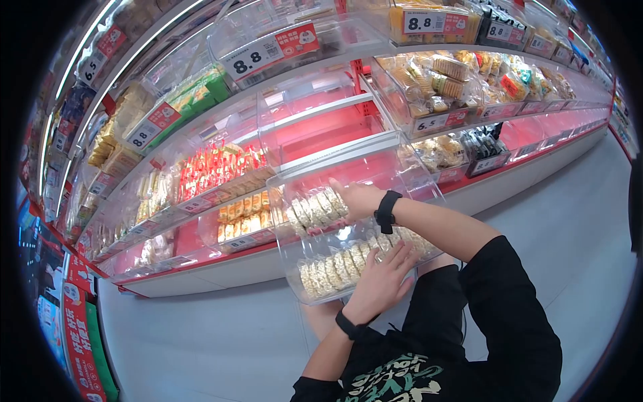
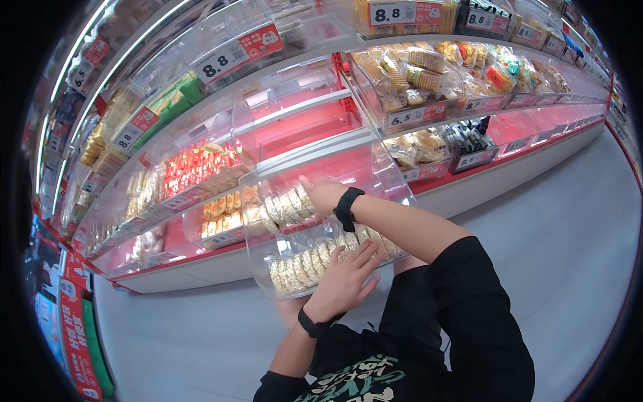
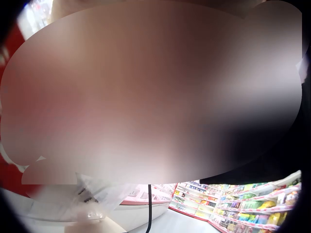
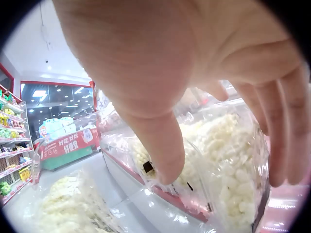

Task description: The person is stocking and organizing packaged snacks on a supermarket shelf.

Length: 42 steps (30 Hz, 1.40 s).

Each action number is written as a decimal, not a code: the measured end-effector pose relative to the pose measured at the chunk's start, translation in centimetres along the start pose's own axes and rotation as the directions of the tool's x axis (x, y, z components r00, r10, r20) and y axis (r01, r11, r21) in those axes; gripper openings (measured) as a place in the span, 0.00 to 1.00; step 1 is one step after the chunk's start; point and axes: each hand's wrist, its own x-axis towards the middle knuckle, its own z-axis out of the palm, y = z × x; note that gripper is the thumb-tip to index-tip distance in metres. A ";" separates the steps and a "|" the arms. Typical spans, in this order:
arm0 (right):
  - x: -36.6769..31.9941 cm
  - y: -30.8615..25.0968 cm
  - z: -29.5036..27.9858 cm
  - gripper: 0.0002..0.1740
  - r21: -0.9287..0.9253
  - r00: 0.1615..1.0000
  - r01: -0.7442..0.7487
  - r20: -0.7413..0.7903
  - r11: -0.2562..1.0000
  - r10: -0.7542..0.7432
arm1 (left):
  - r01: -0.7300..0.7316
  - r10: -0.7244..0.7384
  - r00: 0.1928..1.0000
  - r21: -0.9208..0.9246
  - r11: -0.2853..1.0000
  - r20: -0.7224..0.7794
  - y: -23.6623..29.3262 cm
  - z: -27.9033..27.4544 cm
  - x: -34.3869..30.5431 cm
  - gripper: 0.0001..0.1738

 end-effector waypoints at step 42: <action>5.1 -3.2 1.4 0.37 -0.202 0.902 0.420 -0.016 0.885 -0.432 | 0.629 -0.572 0.746 0.080 0.773 -0.340 -13.5 -7.7 -6.8 0.39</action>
